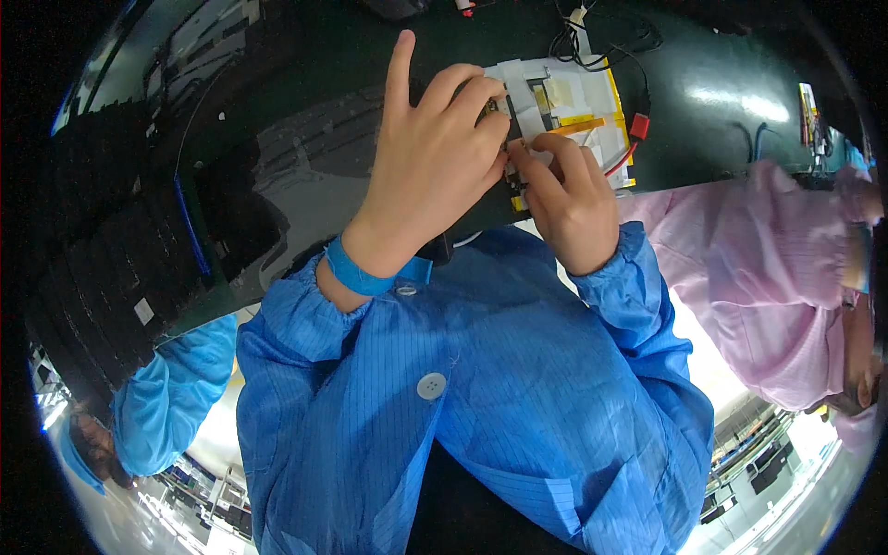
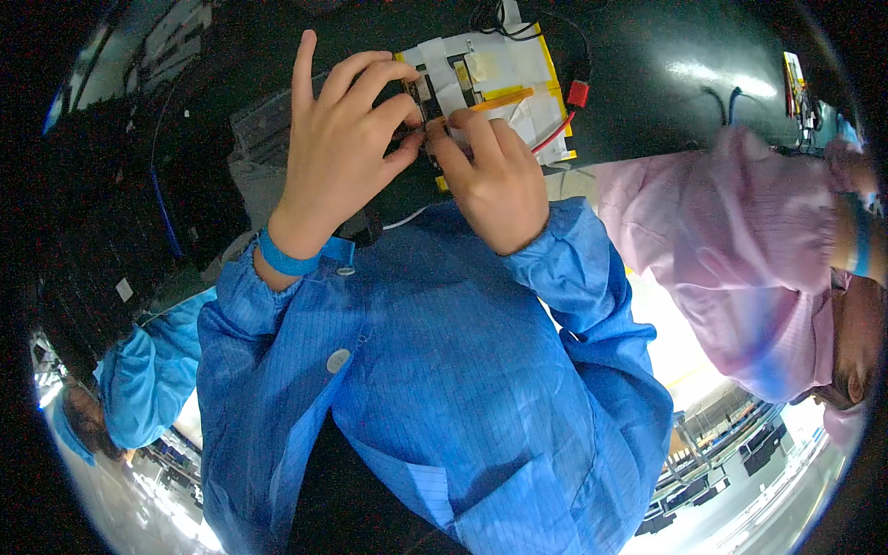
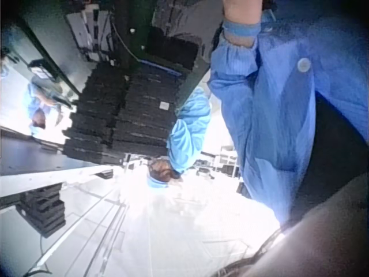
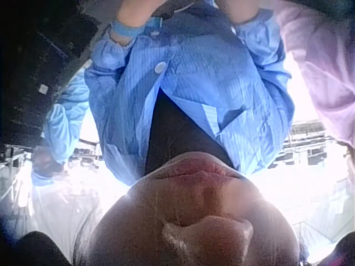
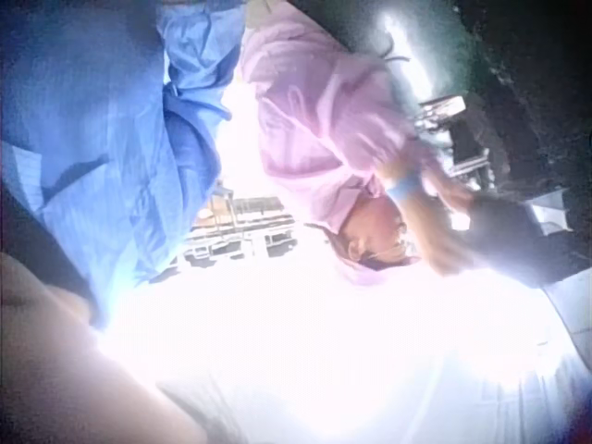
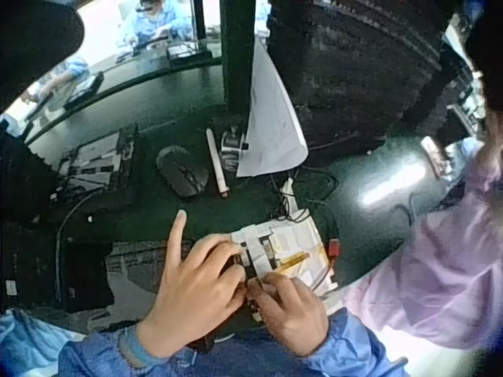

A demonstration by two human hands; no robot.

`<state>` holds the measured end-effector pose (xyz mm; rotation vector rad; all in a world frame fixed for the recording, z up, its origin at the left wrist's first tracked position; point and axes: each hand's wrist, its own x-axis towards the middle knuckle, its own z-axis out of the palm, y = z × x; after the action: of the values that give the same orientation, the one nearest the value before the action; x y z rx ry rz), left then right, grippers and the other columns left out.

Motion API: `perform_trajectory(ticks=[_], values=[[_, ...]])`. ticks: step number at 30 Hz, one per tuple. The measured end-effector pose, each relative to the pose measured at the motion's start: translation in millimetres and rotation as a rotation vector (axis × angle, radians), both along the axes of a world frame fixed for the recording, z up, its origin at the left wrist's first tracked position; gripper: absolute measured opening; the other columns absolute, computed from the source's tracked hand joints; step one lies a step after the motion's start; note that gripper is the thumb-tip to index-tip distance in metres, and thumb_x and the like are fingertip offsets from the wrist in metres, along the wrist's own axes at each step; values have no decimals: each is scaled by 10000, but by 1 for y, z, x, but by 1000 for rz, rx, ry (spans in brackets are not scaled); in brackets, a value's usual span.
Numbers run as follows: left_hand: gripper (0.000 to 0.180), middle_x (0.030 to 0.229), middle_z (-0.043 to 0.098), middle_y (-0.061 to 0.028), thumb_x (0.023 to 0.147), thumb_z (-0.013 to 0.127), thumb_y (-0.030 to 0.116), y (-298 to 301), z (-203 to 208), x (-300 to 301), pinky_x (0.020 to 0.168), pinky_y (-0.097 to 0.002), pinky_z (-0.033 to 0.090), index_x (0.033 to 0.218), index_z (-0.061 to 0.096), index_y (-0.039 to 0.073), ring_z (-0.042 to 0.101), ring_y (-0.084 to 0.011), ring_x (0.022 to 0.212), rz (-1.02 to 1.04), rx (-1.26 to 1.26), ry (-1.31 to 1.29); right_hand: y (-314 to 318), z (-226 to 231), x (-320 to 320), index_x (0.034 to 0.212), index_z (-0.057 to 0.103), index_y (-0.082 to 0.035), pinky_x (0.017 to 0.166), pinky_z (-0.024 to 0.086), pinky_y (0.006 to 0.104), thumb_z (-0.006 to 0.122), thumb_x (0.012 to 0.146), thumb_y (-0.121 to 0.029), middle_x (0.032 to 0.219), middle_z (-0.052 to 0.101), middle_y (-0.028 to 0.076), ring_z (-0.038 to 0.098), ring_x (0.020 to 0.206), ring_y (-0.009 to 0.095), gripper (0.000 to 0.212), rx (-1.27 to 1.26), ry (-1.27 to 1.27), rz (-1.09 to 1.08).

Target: The person tests tablet screens by connecting them to testing cables, interacting with the displays by hand, peeling protective film, and disconnecting the cables before sorting the tablets.

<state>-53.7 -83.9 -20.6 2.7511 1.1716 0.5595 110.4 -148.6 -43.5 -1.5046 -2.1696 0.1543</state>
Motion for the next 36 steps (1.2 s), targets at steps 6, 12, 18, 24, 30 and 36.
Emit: perform_trajectory(ticks=[6,12,18,24,30,36], values=[[265,1109,579,-7,660,748,183,-2,4,1,1128,-570,134,906,654,154,498,-208,1155,11,-55,27,2,12,-4,1017,659,-44,663,501,327,620,667,79,981,572,94,585,756,230,373,-32,-5,-7],[594,1242,521,-67,668,745,215,-15,26,-15,1106,-517,242,1225,550,142,491,-283,1164,-31,-225,-228,38,22,37,1068,654,-81,758,491,381,572,737,32,1007,584,114,567,871,301,359,3,173,-162],[446,1239,531,-93,644,763,241,-46,37,-53,1001,-446,372,1049,625,114,521,-279,1121,-217,-290,-158,51,9,43,1089,654,-105,818,474,401,544,713,49,1051,588,113,552,911,315,421,6,33,-105],[468,1262,509,-74,615,779,295,-45,23,-55,1027,-423,341,1038,636,155,495,-240,1140,-287,-169,-62,52,10,50,1086,658,-110,836,473,397,522,696,71,1069,592,111,547,934,317,451,-7,-22,-84],[469,1226,537,-60,656,763,334,-43,29,-77,921,-397,395,1075,646,159,537,-243,1052,-291,-222,-293,53,11,44,1078,667,-122,847,471,392,513,733,65,1030,601,107,569,954,312,422,-19,-38,-120],[384,1088,605,-83,696,722,312,-46,39,-181,845,-390,442,1021,671,113,581,-264,986,87,-134,-442,54,7,43,1073,675,-109,837,485,380,483,715,103,1032,603,127,587,961,303,459,20,-38,-105]])
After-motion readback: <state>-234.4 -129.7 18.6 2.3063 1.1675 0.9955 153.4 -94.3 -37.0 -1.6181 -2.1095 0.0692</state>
